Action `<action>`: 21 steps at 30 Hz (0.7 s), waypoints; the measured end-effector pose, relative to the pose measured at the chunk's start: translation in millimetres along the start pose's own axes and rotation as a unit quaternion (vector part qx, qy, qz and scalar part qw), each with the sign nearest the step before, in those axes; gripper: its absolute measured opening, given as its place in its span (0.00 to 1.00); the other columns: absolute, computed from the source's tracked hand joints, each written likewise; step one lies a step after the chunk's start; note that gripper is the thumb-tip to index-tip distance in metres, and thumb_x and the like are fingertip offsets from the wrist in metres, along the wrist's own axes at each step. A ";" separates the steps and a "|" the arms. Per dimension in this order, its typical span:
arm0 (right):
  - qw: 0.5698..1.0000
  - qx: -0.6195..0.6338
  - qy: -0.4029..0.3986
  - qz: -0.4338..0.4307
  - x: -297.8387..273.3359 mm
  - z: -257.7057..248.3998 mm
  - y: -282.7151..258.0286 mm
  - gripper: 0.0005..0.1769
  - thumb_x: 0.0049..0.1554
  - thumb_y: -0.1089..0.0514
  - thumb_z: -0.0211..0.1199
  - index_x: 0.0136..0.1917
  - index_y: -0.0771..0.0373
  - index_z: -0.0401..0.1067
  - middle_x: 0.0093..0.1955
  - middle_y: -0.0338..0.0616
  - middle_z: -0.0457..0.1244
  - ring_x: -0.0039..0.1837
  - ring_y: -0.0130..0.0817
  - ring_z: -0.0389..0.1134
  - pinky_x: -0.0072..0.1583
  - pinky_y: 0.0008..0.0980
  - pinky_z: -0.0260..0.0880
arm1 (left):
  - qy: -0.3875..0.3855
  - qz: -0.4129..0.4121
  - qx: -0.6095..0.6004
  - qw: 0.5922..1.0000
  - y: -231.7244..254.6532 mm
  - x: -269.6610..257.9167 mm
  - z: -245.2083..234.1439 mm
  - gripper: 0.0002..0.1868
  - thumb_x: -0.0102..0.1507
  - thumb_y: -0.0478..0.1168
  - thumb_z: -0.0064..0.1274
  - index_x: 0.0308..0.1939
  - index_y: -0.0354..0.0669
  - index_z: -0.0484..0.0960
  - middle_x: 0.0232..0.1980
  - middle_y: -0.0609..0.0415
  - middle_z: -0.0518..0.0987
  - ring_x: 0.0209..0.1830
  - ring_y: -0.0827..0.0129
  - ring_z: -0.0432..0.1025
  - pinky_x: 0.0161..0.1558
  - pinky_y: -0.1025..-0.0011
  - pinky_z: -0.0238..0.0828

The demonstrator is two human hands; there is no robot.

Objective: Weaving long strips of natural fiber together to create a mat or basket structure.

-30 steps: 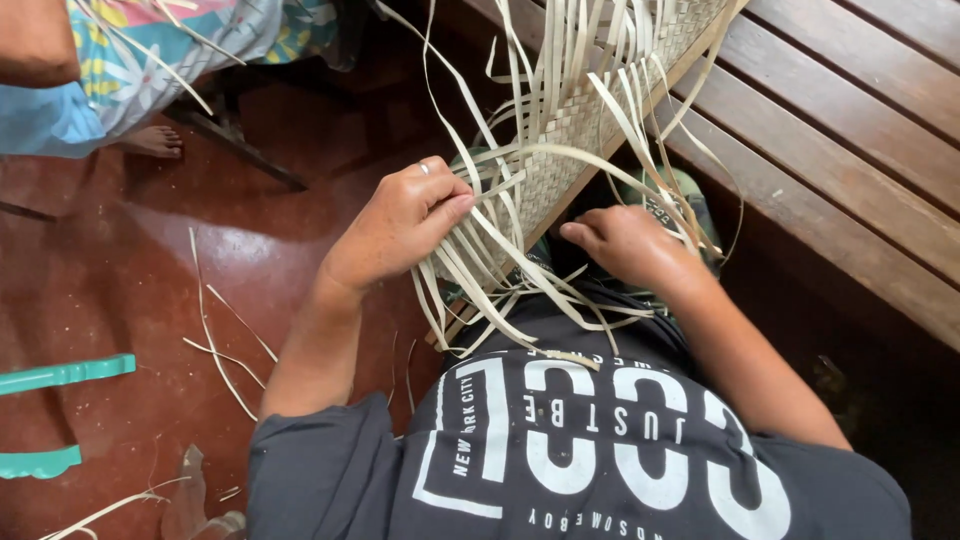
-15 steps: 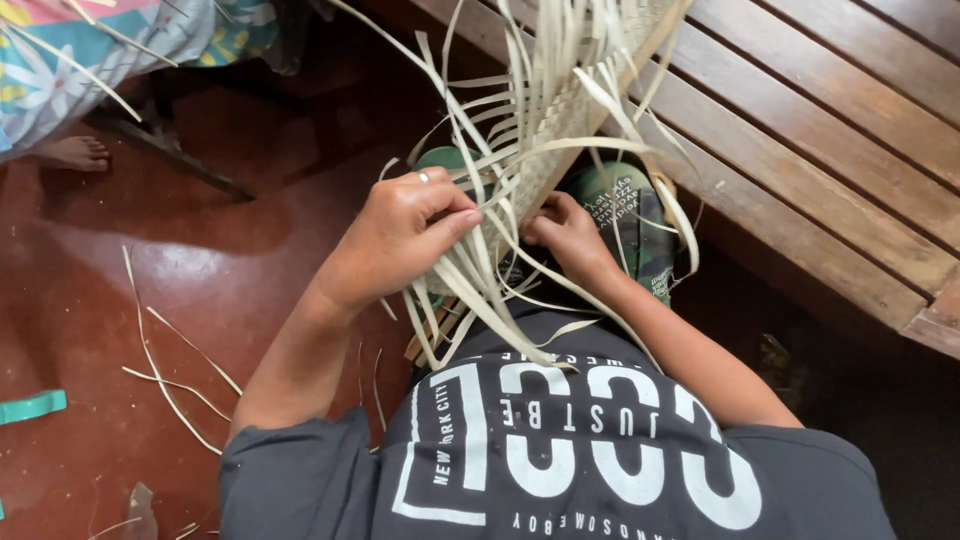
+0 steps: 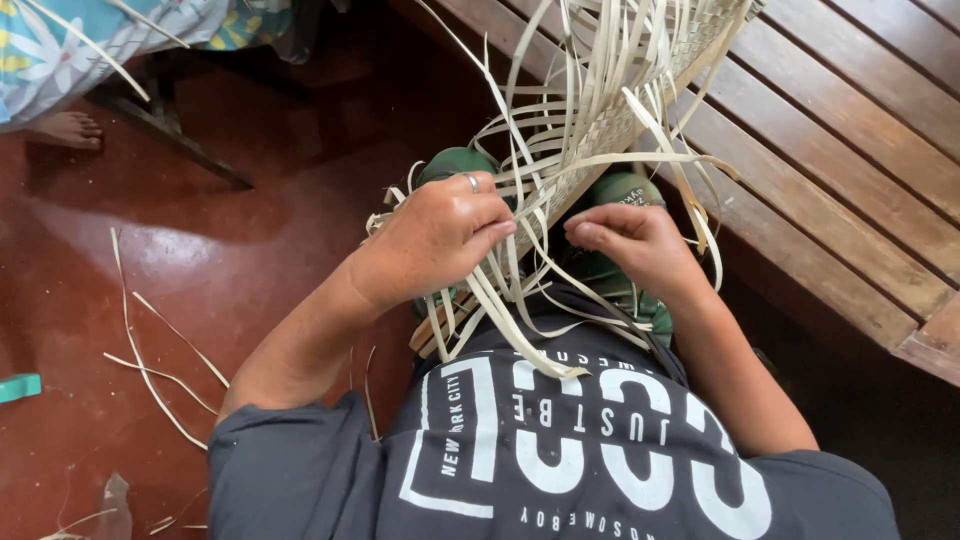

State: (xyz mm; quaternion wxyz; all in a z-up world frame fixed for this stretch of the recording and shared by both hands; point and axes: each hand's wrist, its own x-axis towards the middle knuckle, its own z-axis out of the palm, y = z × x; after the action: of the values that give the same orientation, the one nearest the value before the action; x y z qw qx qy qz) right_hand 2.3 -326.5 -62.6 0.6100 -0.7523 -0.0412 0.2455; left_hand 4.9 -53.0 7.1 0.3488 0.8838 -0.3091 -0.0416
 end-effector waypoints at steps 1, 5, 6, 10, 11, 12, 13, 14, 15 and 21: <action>1.000 0.000 0.002 0.001 0.4 2.7 -8.7 0.13 0.60 0.57 0.65 0.57 0.64 0.79 0.45 0.48 0.73 0.50 0.28 0.72 0.58 0.32 0.74 | -0.001 0.002 -0.002 1.000 3.1 2.2 -2.7 0.09 0.67 0.38 0.54 0.33 0.42 0.81 0.32 0.53 0.75 0.31 0.59 0.74 0.35 0.67 0.72; 0.989 0.131 -0.068 -0.023 9.5 18.6 4.7 0.19 0.63 0.54 0.58 0.59 0.70 0.76 0.53 0.55 0.70 0.58 0.38 0.70 0.63 0.43 0.73 | -0.023 0.009 -0.014 1.000 12.8 10.6 -8.4 0.09 0.67 0.39 0.55 0.32 0.42 0.81 0.30 0.53 0.73 0.30 0.60 0.73 0.33 0.68 0.71; 0.975 0.194 -0.109 -0.007 14.7 24.6 19.1 0.22 0.64 0.51 0.55 0.60 0.72 0.75 0.54 0.55 0.70 0.58 0.40 0.70 0.63 0.42 0.72 | -0.027 0.006 -0.009 1.000 13.9 11.7 -9.2 0.09 0.67 0.38 0.56 0.31 0.42 0.81 0.30 0.54 0.73 0.28 0.62 0.72 0.32 0.69 0.71; 0.916 0.374 -0.146 0.007 18.2 29.5 25.6 0.20 0.64 0.49 0.55 0.52 0.70 0.74 0.42 0.54 0.71 0.47 0.40 0.75 0.52 0.38 0.75 | -0.043 -0.005 0.001 0.999 13.6 8.7 -6.9 0.10 0.67 0.39 0.55 0.31 0.43 0.82 0.29 0.56 0.72 0.27 0.65 0.71 0.31 0.71 0.70; 0.928 0.358 -0.104 -0.001 10.5 26.8 3.4 0.13 0.62 0.55 0.58 0.46 0.70 0.72 0.35 0.53 0.67 0.38 0.36 0.69 0.43 0.32 0.69 | -0.057 -0.015 0.018 0.998 16.8 7.7 -7.5 0.11 0.69 0.40 0.52 0.32 0.45 0.83 0.29 0.57 0.72 0.25 0.70 0.68 0.30 0.75 0.68; 0.938 0.341 -0.061 -0.011 3.2 23.8 -19.2 0.09 0.59 0.61 0.61 0.40 0.69 0.70 0.27 0.52 0.63 0.30 0.32 0.64 0.35 0.26 0.63 | -0.072 -0.024 0.035 0.997 19.9 7.4 -8.5 0.13 0.71 0.40 0.49 0.33 0.47 0.83 0.29 0.59 0.71 0.23 0.75 0.66 0.29 0.78 0.67; 0.938 0.342 -0.062 -0.011 5.7 21.1 -11.4 0.09 0.59 0.61 0.61 0.40 0.69 0.70 0.27 0.52 0.63 0.30 0.32 0.64 0.35 0.26 0.63 | -0.072 -0.024 0.035 0.996 22.1 6.4 -7.8 0.13 0.71 0.40 0.49 0.33 0.47 0.83 0.29 0.59 0.71 0.23 0.75 0.66 0.29 0.78 0.67; 0.961 0.275 -0.033 0.004 8.9 17.8 -4.0 0.09 0.57 0.60 0.65 0.40 0.69 0.72 0.26 0.51 0.63 0.25 0.26 0.54 0.29 0.23 0.50 | -0.068 -0.009 0.048 0.996 24.1 5.9 -7.2 0.13 0.70 0.39 0.50 0.31 0.46 0.82 0.29 0.59 0.70 0.22 0.74 0.65 0.27 0.77 0.65; 0.978 0.206 -0.004 0.019 12.1 14.7 3.3 0.09 0.56 0.59 0.68 0.40 0.68 0.74 0.25 0.51 0.62 0.20 0.20 0.45 0.24 0.21 0.38 | -0.064 0.006 0.061 0.996 25.9 5.3 -6.7 0.13 0.70 0.38 0.50 0.30 0.45 0.82 0.29 0.59 0.69 0.20 0.74 0.64 0.25 0.76 0.64; 0.952 -0.122 0.087 -0.267 -15.6 -2.3 -36.3 0.10 0.54 0.57 0.76 0.50 0.60 0.82 0.46 0.47 0.69 0.50 0.36 0.70 0.54 0.35 0.70 | -0.041 0.050 0.094 0.993 35.4 5.0 -8.3 0.14 0.70 0.37 0.50 0.27 0.43 0.76 0.29 0.58 0.67 0.18 0.68 0.64 0.22 0.73 0.63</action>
State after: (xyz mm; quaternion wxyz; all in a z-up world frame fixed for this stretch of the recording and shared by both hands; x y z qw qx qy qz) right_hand -1.8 -325.1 -23.3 0.5580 -0.8010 -0.2167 0.0007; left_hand -7.0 -71.0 36.8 0.2530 0.8936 -0.3694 -0.0314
